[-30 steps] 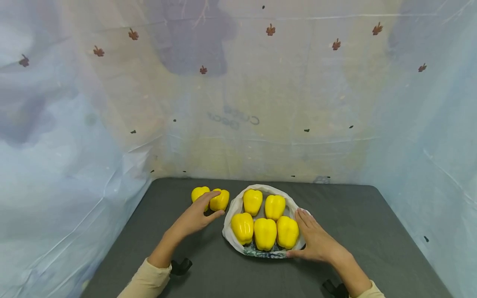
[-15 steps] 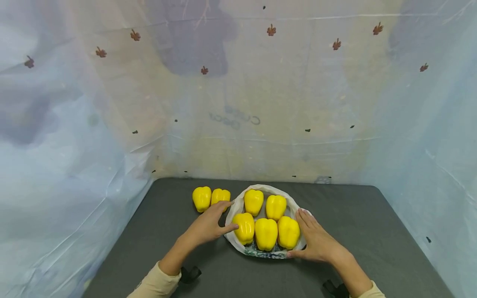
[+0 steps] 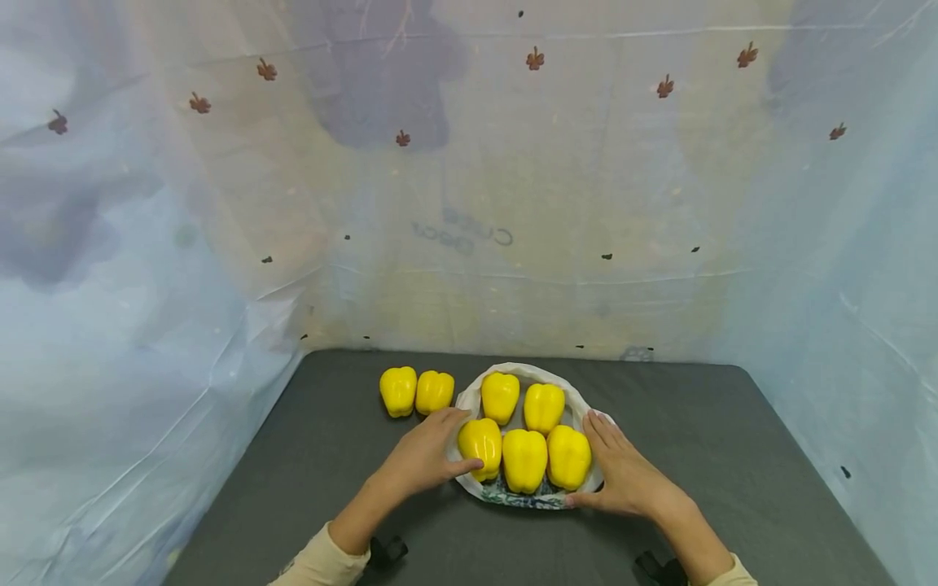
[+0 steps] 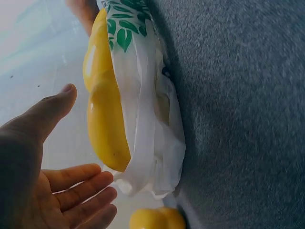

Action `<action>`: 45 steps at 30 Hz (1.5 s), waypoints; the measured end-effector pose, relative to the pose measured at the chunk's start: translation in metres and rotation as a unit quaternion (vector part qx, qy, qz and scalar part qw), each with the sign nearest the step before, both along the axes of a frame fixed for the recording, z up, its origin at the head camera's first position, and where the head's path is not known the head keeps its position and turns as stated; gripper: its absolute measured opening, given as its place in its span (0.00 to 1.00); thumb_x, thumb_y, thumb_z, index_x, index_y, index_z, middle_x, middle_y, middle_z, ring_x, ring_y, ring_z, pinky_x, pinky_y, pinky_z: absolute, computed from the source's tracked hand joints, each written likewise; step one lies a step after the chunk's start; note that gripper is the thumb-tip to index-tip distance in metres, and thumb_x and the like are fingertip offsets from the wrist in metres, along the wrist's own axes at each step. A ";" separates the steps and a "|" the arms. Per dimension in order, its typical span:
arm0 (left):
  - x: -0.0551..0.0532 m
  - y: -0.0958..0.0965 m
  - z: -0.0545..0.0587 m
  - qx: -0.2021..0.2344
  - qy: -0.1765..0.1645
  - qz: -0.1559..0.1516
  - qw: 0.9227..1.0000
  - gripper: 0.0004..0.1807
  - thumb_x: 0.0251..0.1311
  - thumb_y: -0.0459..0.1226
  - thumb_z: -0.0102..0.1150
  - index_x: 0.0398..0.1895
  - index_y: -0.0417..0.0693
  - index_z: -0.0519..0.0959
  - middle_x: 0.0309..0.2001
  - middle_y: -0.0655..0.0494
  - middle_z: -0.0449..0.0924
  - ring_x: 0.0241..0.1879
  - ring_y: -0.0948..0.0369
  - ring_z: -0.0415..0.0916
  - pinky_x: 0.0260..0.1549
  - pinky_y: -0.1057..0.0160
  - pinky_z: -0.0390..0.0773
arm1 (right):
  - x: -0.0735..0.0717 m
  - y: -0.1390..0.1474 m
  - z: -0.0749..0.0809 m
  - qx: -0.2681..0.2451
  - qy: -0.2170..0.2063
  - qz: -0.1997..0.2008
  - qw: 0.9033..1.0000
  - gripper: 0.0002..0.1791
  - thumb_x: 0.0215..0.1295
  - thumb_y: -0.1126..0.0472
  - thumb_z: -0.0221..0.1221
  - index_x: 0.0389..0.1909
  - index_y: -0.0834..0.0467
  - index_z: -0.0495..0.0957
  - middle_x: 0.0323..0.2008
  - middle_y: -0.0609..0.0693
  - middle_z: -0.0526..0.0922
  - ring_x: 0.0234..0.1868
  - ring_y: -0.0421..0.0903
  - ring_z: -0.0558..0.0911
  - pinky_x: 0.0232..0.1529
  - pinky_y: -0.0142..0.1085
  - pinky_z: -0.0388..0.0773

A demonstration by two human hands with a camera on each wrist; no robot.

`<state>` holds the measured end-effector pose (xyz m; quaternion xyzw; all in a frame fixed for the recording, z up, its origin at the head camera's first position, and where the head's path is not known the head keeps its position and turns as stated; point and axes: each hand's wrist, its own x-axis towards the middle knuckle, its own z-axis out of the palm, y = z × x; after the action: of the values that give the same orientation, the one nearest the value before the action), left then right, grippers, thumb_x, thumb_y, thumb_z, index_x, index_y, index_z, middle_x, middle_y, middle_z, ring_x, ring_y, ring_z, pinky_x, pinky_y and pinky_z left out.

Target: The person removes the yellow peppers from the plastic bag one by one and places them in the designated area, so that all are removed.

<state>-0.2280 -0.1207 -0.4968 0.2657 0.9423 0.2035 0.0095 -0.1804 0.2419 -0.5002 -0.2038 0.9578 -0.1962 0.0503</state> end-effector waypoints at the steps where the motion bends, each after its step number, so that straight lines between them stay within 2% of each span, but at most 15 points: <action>1: 0.001 0.001 0.000 -0.001 0.002 0.000 1.000 0.48 0.64 0.66 0.70 0.79 0.49 0.71 0.74 0.49 0.72 0.73 0.49 0.72 0.66 0.43 0.79 | 0.000 0.000 0.000 0.001 0.000 0.000 1.000 0.76 0.53 0.25 0.74 0.84 0.72 0.48 0.85 0.70 0.46 0.85 0.68 0.49 0.82 0.66 0.48; 10: 0.001 0.005 -0.003 -0.018 0.007 0.004 1.000 0.50 0.62 0.66 0.71 0.79 0.47 0.71 0.74 0.47 0.73 0.73 0.48 0.71 0.66 0.43 0.79 | 0.000 0.001 0.000 -0.003 -0.005 -0.002 1.000 0.76 0.54 0.26 0.74 0.84 0.72 0.48 0.85 0.70 0.46 0.85 0.68 0.49 0.82 0.66 0.47; 23: 0.004 0.010 -0.010 -0.021 0.001 0.014 1.000 0.53 0.58 0.66 0.74 0.79 0.46 0.69 0.73 0.47 0.73 0.71 0.49 0.72 0.65 0.44 0.80 | 0.000 0.002 -0.002 -0.011 -0.001 0.001 1.000 0.76 0.54 0.27 0.75 0.84 0.72 0.47 0.85 0.69 0.46 0.85 0.68 0.48 0.81 0.67 0.48; 35: 0.006 0.014 -0.011 -0.030 0.029 0.017 0.999 0.56 0.55 0.65 0.78 0.79 0.44 0.69 0.72 0.44 0.72 0.67 0.47 0.76 0.62 0.44 0.82 | 0.000 0.001 -0.001 -0.006 -0.001 0.001 1.000 0.76 0.55 0.26 0.73 0.84 0.72 0.47 0.85 0.69 0.46 0.85 0.68 0.48 0.82 0.66 0.47; 45: 0.006 0.014 -0.012 -0.030 0.030 0.010 0.999 0.55 0.55 0.63 0.80 0.79 0.44 0.69 0.70 0.45 0.73 0.65 0.48 0.76 0.61 0.44 0.82 | 0.000 0.002 0.000 -0.003 -0.003 0.000 1.000 0.75 0.55 0.25 0.73 0.84 0.72 0.47 0.85 0.70 0.47 0.85 0.68 0.49 0.82 0.65 0.48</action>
<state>-0.2221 -0.1066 -0.5092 0.2620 0.9503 0.1676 -0.0128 -0.1805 0.2439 -0.5006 -0.2034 0.9571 -0.1998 0.0528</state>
